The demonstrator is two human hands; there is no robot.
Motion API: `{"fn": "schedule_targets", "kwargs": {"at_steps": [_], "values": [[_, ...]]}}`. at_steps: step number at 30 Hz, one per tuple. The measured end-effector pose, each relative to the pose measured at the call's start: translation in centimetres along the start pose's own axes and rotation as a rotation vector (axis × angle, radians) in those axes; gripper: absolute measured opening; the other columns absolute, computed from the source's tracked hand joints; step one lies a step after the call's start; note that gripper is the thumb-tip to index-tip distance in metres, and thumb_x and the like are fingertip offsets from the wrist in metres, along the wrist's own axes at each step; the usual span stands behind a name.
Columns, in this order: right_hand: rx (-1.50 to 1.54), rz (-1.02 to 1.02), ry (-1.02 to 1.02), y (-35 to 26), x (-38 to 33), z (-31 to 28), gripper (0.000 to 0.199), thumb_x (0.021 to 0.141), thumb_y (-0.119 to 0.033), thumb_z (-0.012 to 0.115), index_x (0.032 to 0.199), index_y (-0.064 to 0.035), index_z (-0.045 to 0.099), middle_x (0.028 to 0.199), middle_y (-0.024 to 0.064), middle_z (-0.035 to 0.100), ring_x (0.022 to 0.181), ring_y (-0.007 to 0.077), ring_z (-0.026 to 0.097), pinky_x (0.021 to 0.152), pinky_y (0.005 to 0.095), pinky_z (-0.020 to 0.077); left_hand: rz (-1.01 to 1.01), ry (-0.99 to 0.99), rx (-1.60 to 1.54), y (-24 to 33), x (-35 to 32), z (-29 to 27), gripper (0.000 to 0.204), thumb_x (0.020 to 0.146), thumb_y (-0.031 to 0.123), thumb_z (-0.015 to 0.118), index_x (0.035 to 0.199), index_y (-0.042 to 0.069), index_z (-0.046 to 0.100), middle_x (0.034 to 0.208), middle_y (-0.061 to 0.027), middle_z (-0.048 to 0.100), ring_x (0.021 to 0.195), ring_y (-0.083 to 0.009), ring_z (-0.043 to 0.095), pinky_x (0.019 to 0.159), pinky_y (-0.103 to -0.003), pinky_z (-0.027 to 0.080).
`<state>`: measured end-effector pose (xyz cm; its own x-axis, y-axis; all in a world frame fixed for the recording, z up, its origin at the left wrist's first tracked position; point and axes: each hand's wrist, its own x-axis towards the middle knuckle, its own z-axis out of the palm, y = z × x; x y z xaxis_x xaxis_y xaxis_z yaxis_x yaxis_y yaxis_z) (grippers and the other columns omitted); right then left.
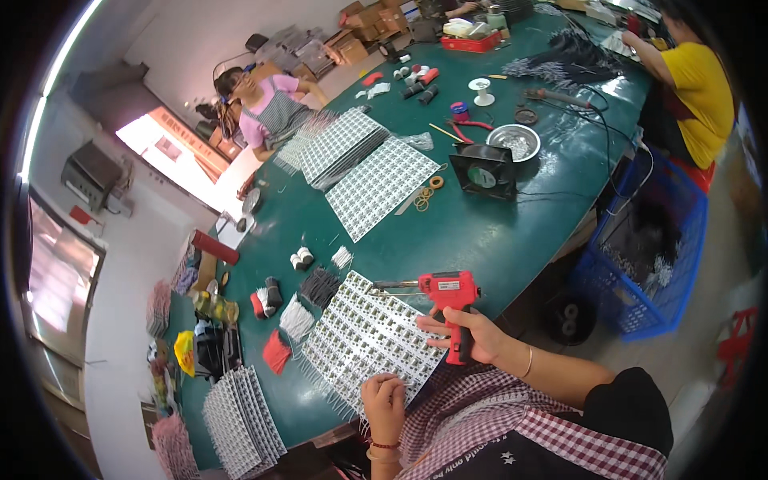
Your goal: The person uses a red soldering iron to attach white wires to a large LED strip panel on a green workbench. They repeatedly pick up wires, position them on the panel, and apply the soldering iron to secure the connections. The workspace contains stacks of similar panels and bundles of wires.
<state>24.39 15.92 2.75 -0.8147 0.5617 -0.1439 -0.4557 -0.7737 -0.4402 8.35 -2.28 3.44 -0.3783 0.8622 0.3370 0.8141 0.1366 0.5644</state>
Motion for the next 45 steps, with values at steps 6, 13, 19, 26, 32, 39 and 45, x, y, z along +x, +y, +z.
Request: {"fn": "schedule_targets", "kwargs": {"at_steps": [6, 13, 19, 26, 32, 39, 45], "values": [[-0.011, 0.008, 0.004, 0.9, -0.5, -0.2, 0.038, 0.093, -0.025, 0.062, 0.121, -0.0015, 0.051, 0.130, 0.0251, 0.053, 0.128, 0.0341, 0.049, 0.109, 0.0445, 0.0379, 0.013, -0.038, 0.017, -0.3, 0.0, -0.3, 0.008, 0.076, 0.006, 0.070, 0.085, 0.007, 0.069, 0.097, -0.0063, 0.061, 0.095, -0.0267, 0.052, 0.085, -0.038, 0.041], [0.009, -0.013, 0.005, 0.9, -1.3, 0.0, 0.040, 0.093, -0.024, 0.062, 0.122, -0.0003, 0.050, 0.131, 0.0255, 0.053, 0.127, 0.0345, 0.049, 0.110, 0.0448, 0.0376, -0.012, -0.042, 0.040, 0.0, -0.1, -0.1, 0.009, 0.076, 0.007, 0.070, 0.084, 0.010, 0.071, 0.096, -0.0056, 0.060, 0.095, -0.0260, 0.052, 0.084, -0.037, 0.042], [-0.034, -0.030, 0.002, 1.0, -1.8, -0.2, 0.036, 0.094, -0.027, 0.060, 0.118, -0.0029, 0.050, 0.132, 0.0271, 0.051, 0.129, 0.0357, 0.048, 0.109, 0.0453, 0.0378, 0.023, -0.038, 0.055, -0.3, -0.2, 0.0, 0.008, 0.075, 0.008, 0.072, 0.083, 0.011, 0.071, 0.095, -0.0044, 0.060, 0.092, -0.0262, 0.052, 0.082, -0.038, 0.041], [-0.013, -0.031, 0.012, 0.9, -3.1, -0.2, 0.034, 0.095, -0.026, 0.059, 0.118, -0.0030, 0.049, 0.133, 0.0278, 0.050, 0.129, 0.0368, 0.047, 0.109, 0.0455, 0.0381, 0.009, -0.030, 0.071, 0.9, -1.3, 0.2, 0.008, 0.076, 0.008, 0.072, 0.083, 0.011, 0.070, 0.095, -0.0043, 0.060, 0.092, -0.0259, 0.052, 0.083, -0.038, 0.041], [-0.002, -0.031, -0.004, 1.1, -3.1, -0.8, 0.036, 0.093, -0.027, 0.063, 0.118, -0.0040, 0.053, 0.129, 0.0234, 0.055, 0.124, 0.0325, 0.053, 0.105, 0.0424, 0.0423, 0.036, 0.016, 0.125, 1.8, -1.8, -0.1, 0.005, 0.078, 0.006, 0.068, 0.083, 0.006, 0.066, 0.094, -0.0071, 0.060, 0.093, -0.0274, 0.054, 0.084, -0.040, 0.041], [0.009, -0.032, -0.013, 1.4, -2.8, -0.8, 0.035, 0.093, -0.026, 0.062, 0.118, -0.0026, 0.053, 0.130, 0.0240, 0.054, 0.126, 0.0331, 0.051, 0.107, 0.0430, 0.0407, 0.024, 0.134, 0.272, 1.2, -3.8, 0.1, 0.004, 0.081, 0.005, 0.064, 0.085, 0.006, 0.062, 0.097, -0.0072, 0.061, 0.097, -0.0282, 0.056, 0.089, -0.042, 0.039], [0.016, 0.003, -0.052, 1.2, -2.5, -1.5, 0.043, 0.093, -0.026, 0.062, 0.127, -0.0024, 0.050, 0.133, 0.0181, 0.053, 0.127, 0.0315, 0.049, 0.105, 0.0428, 0.0431, -0.075, 0.165, 0.225, 0.7, -4.9, -0.5, 0.004, 0.084, 0.003, 0.060, 0.087, 0.005, 0.063, 0.095, -0.0084, 0.062, 0.096, -0.0286, 0.056, 0.089, -0.040, 0.039]]}}
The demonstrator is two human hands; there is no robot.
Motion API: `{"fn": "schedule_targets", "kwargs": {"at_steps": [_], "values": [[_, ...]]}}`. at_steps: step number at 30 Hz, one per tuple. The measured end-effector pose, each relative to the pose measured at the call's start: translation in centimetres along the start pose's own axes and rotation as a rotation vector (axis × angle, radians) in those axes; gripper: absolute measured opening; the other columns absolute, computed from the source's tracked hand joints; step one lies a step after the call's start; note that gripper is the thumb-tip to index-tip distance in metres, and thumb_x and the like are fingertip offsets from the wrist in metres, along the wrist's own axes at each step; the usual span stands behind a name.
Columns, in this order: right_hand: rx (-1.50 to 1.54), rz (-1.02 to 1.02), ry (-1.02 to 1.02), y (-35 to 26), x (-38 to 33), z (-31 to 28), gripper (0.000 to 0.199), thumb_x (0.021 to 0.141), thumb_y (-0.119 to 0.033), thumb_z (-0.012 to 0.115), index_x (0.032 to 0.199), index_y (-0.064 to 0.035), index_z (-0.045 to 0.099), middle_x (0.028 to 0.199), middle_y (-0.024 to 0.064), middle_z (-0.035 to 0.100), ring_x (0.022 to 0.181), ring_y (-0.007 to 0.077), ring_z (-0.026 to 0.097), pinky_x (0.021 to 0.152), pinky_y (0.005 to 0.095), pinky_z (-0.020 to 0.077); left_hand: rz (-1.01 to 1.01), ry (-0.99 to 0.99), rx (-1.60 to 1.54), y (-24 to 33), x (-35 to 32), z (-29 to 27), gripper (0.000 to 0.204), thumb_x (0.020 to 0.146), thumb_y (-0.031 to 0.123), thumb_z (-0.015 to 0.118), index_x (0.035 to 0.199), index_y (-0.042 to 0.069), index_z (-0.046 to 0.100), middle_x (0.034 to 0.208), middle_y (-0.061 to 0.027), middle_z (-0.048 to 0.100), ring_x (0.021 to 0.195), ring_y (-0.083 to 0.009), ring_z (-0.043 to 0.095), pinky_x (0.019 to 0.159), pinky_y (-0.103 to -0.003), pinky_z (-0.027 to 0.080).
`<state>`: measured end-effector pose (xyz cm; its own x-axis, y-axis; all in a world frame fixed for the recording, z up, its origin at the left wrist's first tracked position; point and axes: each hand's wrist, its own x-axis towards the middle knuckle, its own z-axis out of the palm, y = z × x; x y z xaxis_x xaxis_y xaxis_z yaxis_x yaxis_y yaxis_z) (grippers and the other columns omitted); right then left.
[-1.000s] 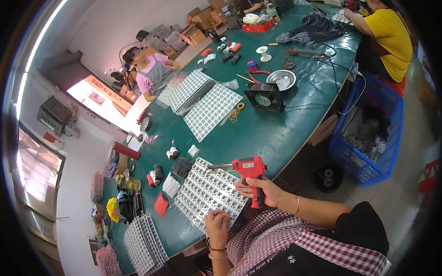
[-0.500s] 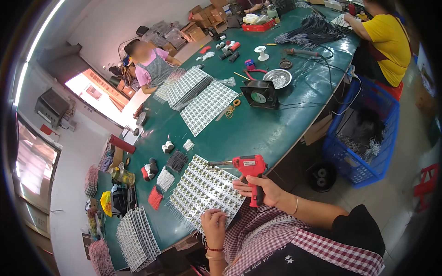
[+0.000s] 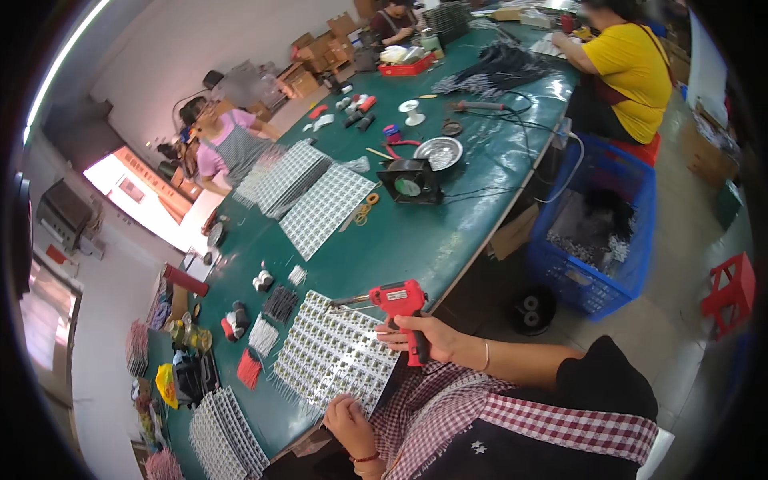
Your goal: The person uses a red soldering iron to attach white wires to a large LED strip panel on a green workbench. They repeatedly pick up wires, position them on the panel, and apply the soldering iron to secure the connections. The workspace contains stacks of similar panels and bundles of wires.
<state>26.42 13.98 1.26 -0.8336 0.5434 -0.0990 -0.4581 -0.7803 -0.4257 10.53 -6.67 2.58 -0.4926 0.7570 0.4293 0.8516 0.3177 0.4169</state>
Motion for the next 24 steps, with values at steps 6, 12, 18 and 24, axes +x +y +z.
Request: {"fn": "schedule_targets", "kwargs": {"at_steps": [6, 12, 18, 24], "values": [[-0.050, 0.004, 0.016, -1.1, 0.1, 0.5, 0.034, 0.093, -0.026, 0.064, 0.117, -0.0048, 0.055, 0.127, 0.0141, 0.057, 0.122, 0.0267, 0.054, 0.102, 0.0393, 0.0460, -0.175, 0.129, -0.137, 0.2, -0.3, -1.5, 0.005, 0.081, -0.004, 0.060, 0.082, 0.000, 0.061, 0.096, -0.0137, 0.055, 0.083, -0.0262, 0.055, 0.071, -0.038, 0.045], [-0.249, -0.031, 0.045, -2.4, -1.4, 5.1, 0.032, 0.091, -0.026, 0.067, 0.110, -0.0024, 0.058, 0.099, 0.0091, 0.065, 0.085, 0.0166, 0.064, 0.070, 0.0310, 0.0543, -0.059, 0.067, -0.341, 4.5, 2.4, -3.3, 0.008, 0.078, -0.008, 0.059, 0.082, -0.002, 0.060, 0.073, -0.0055, 0.050, 0.063, -0.0157, 0.045, 0.056, -0.029, 0.036], [-0.626, -0.051, 0.049, 0.0, -2.6, 8.4, 0.029, 0.084, -0.023, 0.075, 0.101, -0.0040, 0.061, 0.088, 0.0003, 0.060, 0.079, 0.0079, 0.057, 0.066, 0.0239, 0.0477, -0.091, -0.052, -0.564, 8.0, 4.2, -2.9, 0.009, 0.077, -0.004, 0.068, 0.082, 0.001, 0.062, 0.073, -0.0067, 0.058, 0.062, -0.0161, 0.052, 0.059, -0.029, 0.042], [-0.765, -0.089, 0.009, 1.0, -2.9, 9.2, 0.037, 0.082, -0.019, 0.077, 0.109, -0.0040, 0.058, 0.094, 0.0004, 0.061, 0.086, 0.0078, 0.056, 0.078, 0.0247, 0.0478, -0.154, -0.097, -0.583, 7.6, 3.9, -2.9, 0.011, 0.078, -0.002, 0.070, 0.080, 0.001, 0.060, 0.072, -0.0061, 0.058, 0.061, -0.0157, 0.053, 0.056, -0.028, 0.041]]}}
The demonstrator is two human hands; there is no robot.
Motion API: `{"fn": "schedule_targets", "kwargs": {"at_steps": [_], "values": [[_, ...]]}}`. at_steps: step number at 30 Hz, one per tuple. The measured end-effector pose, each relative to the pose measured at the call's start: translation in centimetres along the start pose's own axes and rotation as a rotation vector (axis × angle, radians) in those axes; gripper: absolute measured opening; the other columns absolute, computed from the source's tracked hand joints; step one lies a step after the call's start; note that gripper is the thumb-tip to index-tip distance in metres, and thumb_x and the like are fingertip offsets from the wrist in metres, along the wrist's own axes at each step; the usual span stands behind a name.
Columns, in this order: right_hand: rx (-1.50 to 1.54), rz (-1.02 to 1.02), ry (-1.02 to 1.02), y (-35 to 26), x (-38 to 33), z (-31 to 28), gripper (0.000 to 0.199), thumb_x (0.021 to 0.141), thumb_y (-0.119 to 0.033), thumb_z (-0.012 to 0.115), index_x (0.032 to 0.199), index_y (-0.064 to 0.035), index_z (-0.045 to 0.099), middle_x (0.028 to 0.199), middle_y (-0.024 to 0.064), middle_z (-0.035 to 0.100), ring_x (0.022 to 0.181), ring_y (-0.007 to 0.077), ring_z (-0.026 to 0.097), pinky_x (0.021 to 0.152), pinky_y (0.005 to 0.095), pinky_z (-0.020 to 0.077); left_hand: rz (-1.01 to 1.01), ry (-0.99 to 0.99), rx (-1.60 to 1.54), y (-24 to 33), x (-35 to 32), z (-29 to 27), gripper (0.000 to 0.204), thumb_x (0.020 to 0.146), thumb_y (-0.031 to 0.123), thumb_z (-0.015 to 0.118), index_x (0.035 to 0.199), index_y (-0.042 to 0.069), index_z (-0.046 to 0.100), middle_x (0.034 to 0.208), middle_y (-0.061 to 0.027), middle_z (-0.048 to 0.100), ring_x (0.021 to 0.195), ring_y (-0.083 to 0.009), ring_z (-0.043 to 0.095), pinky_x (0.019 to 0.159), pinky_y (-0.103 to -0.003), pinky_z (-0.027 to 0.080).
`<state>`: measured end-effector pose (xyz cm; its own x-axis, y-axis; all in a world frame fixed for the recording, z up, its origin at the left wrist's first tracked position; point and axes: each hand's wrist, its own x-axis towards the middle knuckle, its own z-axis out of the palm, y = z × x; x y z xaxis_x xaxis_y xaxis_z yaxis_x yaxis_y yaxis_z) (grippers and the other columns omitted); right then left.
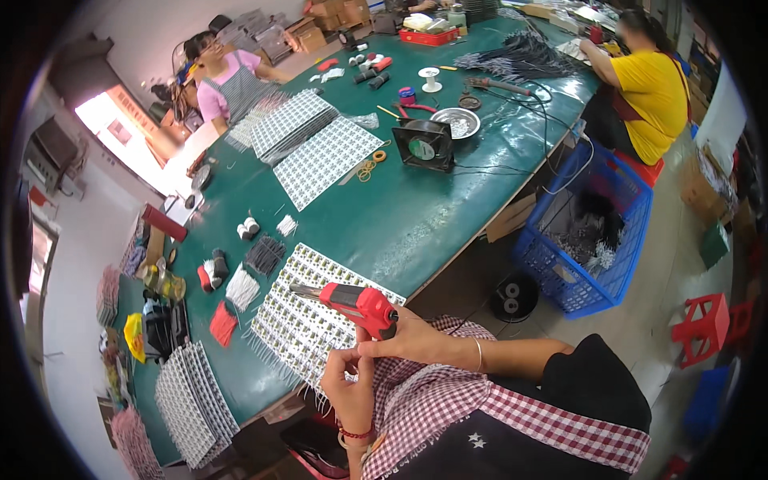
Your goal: The person uses a red soldering iron to attach white wires to a large LED strip panel on a green workbench. They repeatedly pick up wires, position them on the panel, and apply the soldering iron to secure the connections. The workspace contains stacks of similar panels and bundles of wires.
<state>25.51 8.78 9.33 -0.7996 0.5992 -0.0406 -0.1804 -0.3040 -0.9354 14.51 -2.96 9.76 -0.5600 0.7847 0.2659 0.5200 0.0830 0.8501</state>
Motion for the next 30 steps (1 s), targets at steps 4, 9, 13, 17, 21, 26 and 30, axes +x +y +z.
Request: {"fn": "schedule_targets", "kwargs": {"at_steps": [4, 9, 13, 17, 21, 26, 30], "values": [[-0.063, 0.052, 0.000, 0.3, -0.6, -0.1, 0.042, 0.081, -0.019, 0.077, 0.115, -0.0030, 0.056, 0.096, 0.0006, 0.062, 0.090, 0.0083, 0.056, 0.082, 0.0252, 0.0470, -0.006, -0.003, -0.023, -0.7, -0.1, 0.2, 0.010, 0.077, -0.002, 0.068, 0.078, 0.001, 0.059, 0.071, -0.0057, 0.058, 0.059, -0.0155, 0.053, 0.054, -0.028, 0.040], [-0.164, -0.056, -0.021, 0.1, -1.7, 0.3, 0.042, 0.083, -0.016, 0.074, 0.118, -0.0018, 0.055, 0.097, 0.0045, 0.064, 0.090, 0.0085, 0.057, 0.081, 0.0274, 0.0474, -0.076, -0.028, -0.003, -1.0, -1.1, 0.2, 0.009, 0.077, -0.001, 0.068, 0.076, 0.000, 0.059, 0.068, -0.0057, 0.058, 0.058, -0.0128, 0.052, 0.055, -0.027, 0.040], [-0.323, -0.131, 0.010, 0.7, -2.4, -0.4, 0.043, 0.083, -0.013, 0.071, 0.120, 0.0000, 0.054, 0.093, 0.0080, 0.066, 0.087, 0.0087, 0.059, 0.077, 0.0281, 0.0487, -0.116, -0.086, -0.064, -0.4, -1.6, 1.0, 0.009, 0.078, -0.001, 0.068, 0.076, -0.001, 0.059, 0.068, -0.0043, 0.058, 0.056, -0.0102, 0.047, 0.053, -0.026, 0.038], [-0.308, -0.150, 0.061, 0.9, -2.9, -0.8, 0.043, 0.083, -0.012, 0.071, 0.120, 0.0004, 0.055, 0.086, 0.0065, 0.065, 0.080, 0.0094, 0.058, 0.075, 0.0279, 0.0486, -0.121, -0.145, -0.051, -0.4, -1.6, 0.8, 0.010, 0.080, 0.000, 0.070, 0.078, -0.001, 0.060, 0.067, -0.0035, 0.056, 0.058, -0.0089, 0.048, 0.055, -0.024, 0.039], [-0.332, -0.161, 0.098, 1.0, -2.4, -1.2, 0.043, 0.081, -0.012, 0.071, 0.120, 0.0004, 0.056, 0.086, 0.0071, 0.065, 0.079, 0.0101, 0.058, 0.075, 0.0287, 0.0486, -0.130, -0.194, -0.090, -0.4, -0.8, 0.8, 0.010, 0.083, 0.001, 0.070, 0.082, -0.002, 0.060, 0.072, -0.0014, 0.059, 0.061, -0.0072, 0.045, 0.058, -0.023, 0.038], [-0.365, -0.164, 0.129, 0.4, -1.1, -1.3, 0.045, 0.080, -0.012, 0.072, 0.121, -0.0003, 0.057, 0.085, 0.0082, 0.065, 0.079, 0.0119, 0.058, 0.075, 0.0294, 0.0485, -0.077, -0.218, -0.020, -1.2, 0.5, 0.3, 0.011, 0.084, 0.003, 0.068, 0.082, -0.002, 0.059, 0.072, -0.0028, 0.058, 0.063, -0.0089, 0.047, 0.061, -0.025, 0.040], [-0.315, -0.072, 0.130, 0.5, 0.0, -0.7, 0.047, 0.079, -0.015, 0.075, 0.121, -0.0006, 0.058, 0.086, 0.0067, 0.066, 0.081, 0.0114, 0.056, 0.077, 0.0289, 0.0481, -0.063, -0.234, -0.038, -2.1, 1.5, 0.1, 0.008, 0.083, 0.001, 0.064, 0.080, -0.001, 0.056, 0.072, -0.0041, 0.053, 0.063, -0.0122, 0.047, 0.060, -0.027, 0.039]]}}
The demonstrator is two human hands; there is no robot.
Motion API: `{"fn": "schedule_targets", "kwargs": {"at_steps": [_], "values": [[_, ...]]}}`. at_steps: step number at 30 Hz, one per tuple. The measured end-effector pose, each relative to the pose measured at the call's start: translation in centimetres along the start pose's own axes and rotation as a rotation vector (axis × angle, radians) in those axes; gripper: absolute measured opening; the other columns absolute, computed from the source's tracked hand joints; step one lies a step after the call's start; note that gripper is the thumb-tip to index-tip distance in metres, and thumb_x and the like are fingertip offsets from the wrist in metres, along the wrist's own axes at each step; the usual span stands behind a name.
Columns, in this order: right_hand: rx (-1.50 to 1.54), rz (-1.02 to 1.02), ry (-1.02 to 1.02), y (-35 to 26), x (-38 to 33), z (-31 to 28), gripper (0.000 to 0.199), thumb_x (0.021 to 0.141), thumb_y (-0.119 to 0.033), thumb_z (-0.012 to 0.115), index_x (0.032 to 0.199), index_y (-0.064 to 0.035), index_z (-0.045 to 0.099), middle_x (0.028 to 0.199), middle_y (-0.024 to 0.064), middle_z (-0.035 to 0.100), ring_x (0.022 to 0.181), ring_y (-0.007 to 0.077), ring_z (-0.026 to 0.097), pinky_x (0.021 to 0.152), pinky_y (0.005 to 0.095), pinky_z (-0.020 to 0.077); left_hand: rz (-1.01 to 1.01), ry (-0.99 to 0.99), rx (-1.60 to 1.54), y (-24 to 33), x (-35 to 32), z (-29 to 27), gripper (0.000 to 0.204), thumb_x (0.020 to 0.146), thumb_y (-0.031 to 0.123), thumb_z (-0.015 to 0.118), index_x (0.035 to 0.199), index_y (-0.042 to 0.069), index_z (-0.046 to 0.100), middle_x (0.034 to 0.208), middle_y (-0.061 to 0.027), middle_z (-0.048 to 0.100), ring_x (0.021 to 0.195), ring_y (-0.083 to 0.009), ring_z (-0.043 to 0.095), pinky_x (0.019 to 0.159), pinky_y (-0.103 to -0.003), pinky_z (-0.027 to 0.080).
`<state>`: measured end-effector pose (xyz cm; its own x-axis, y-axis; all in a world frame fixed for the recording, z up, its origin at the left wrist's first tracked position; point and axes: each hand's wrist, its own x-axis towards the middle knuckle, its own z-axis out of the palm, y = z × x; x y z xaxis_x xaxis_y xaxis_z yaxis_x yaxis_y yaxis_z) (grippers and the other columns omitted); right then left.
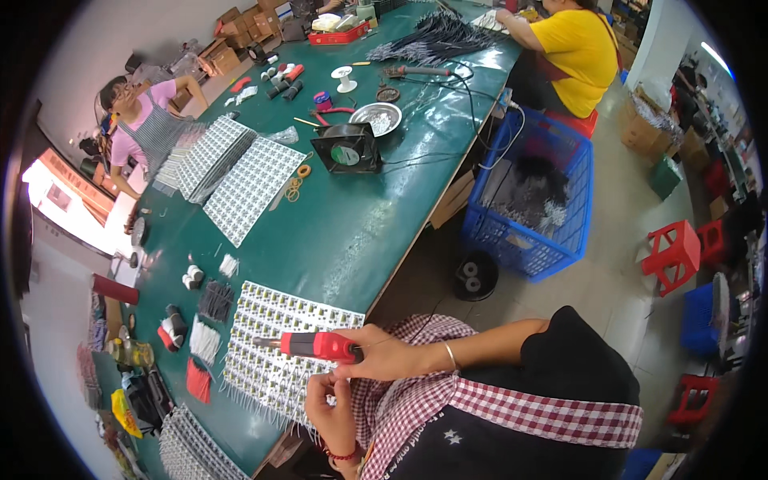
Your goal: The person uses a red soldering iron to attach white wires to a large LED strip panel on a green workbench. They repeatedly pick up wires, position them on the panel, and apply the soldering iron to secure the connections. The workspace contains stacks of similar panels and bundles of wires.
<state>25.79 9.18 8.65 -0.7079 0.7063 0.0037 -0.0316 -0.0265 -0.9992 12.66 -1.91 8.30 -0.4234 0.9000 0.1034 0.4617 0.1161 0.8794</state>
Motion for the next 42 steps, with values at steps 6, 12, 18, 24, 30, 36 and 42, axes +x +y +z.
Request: {"fn": "schedule_targets", "kwargs": {"at_steps": [6, 12, 18, 24, 30, 36, 42], "values": [[0.065, 0.176, -0.021, 0.4, 2.5, -0.3, 0.044, 0.081, -0.015, 0.075, 0.118, 0.0014, 0.059, 0.092, 0.0047, 0.066, 0.085, 0.0099, 0.056, 0.080, 0.0281, 0.0477, -0.008, 0.037, 0.027, -1.4, 0.8, -1.0, 0.008, 0.079, -0.001, 0.064, 0.078, 0.001, 0.057, 0.075, -0.0090, 0.052, 0.067, -0.0231, 0.049, 0.064, -0.034, 0.040], [0.220, 0.304, 0.073, -0.2, 3.2, -1.3, 0.043, 0.089, -0.023, 0.069, 0.120, 0.0014, 0.053, 0.092, 0.0091, 0.065, 0.086, 0.0162, 0.064, 0.073, 0.0291, 0.0520, -0.083, 0.208, 0.178, -5.3, 1.6, -6.2, 0.006, 0.079, -0.001, 0.066, 0.079, 0.000, 0.060, 0.073, -0.0118, 0.055, 0.066, -0.0260, 0.054, 0.061, -0.036, 0.043], [0.243, 0.092, 0.064, 1.9, 0.8, 0.6, 0.057, 0.093, -0.038, 0.063, 0.125, 0.0050, 0.046, 0.072, 0.0080, 0.058, 0.067, 0.0175, 0.061, 0.064, 0.0344, 0.0551, 0.017, 0.302, 0.289, -10.0, -0.2, -11.3, 0.009, 0.077, -0.004, 0.068, 0.083, 0.001, 0.067, 0.073, -0.0070, 0.056, 0.064, -0.0182, 0.053, 0.059, -0.029, 0.043], [0.187, 0.232, -0.066, 1.5, 0.4, 1.0, 0.062, 0.091, -0.047, 0.062, 0.121, 0.0048, 0.043, 0.060, 0.0038, 0.048, 0.048, 0.0130, 0.049, 0.051, 0.0305, 0.0505, 0.110, 0.301, 0.275, -10.5, 0.8, -9.4, 0.014, 0.074, -0.004, 0.070, 0.086, 0.004, 0.069, 0.071, -0.0061, 0.048, 0.067, -0.0197, 0.050, 0.060, -0.032, 0.041], [0.141, 0.271, -0.093, 1.9, -0.3, 2.3, 0.053, 0.093, -0.036, 0.063, 0.120, 0.0061, 0.044, 0.060, 0.0045, 0.047, 0.047, 0.0126, 0.046, 0.046, 0.0283, 0.0443, 0.247, 0.249, 0.453, -10.9, 2.1, -10.6, 0.018, 0.071, -0.003, 0.070, 0.086, 0.008, 0.070, 0.073, -0.0047, 0.049, 0.071, -0.0220, 0.050, 0.063, -0.033, 0.041], [0.108, 0.362, -0.084, 1.9, -1.1, 2.7, 0.021, 0.096, -0.014, 0.056, 0.101, 0.0056, 0.054, 0.066, 0.0074, 0.055, 0.058, 0.0153, 0.056, 0.055, 0.0297, 0.0476, 0.306, 0.182, 0.517, -12.1, 2.4, -10.8, 0.020, 0.069, -0.001, 0.060, 0.084, 0.010, 0.065, 0.075, -0.0032, 0.045, 0.074, -0.0206, 0.047, 0.066, -0.032, 0.037], [0.007, 0.363, -0.069, 1.9, -2.4, 2.2, 0.045, 0.093, -0.030, 0.062, 0.117, 0.0051, 0.048, 0.062, 0.0058, 0.049, 0.053, 0.0145, 0.049, 0.053, 0.0308, 0.0449, 0.293, 0.164, 0.495, -11.4, 2.6, -10.1, 0.020, 0.068, -0.001, 0.060, 0.084, 0.009, 0.065, 0.075, -0.0033, 0.045, 0.074, -0.0205, 0.047, 0.066, -0.033, 0.038]]}}
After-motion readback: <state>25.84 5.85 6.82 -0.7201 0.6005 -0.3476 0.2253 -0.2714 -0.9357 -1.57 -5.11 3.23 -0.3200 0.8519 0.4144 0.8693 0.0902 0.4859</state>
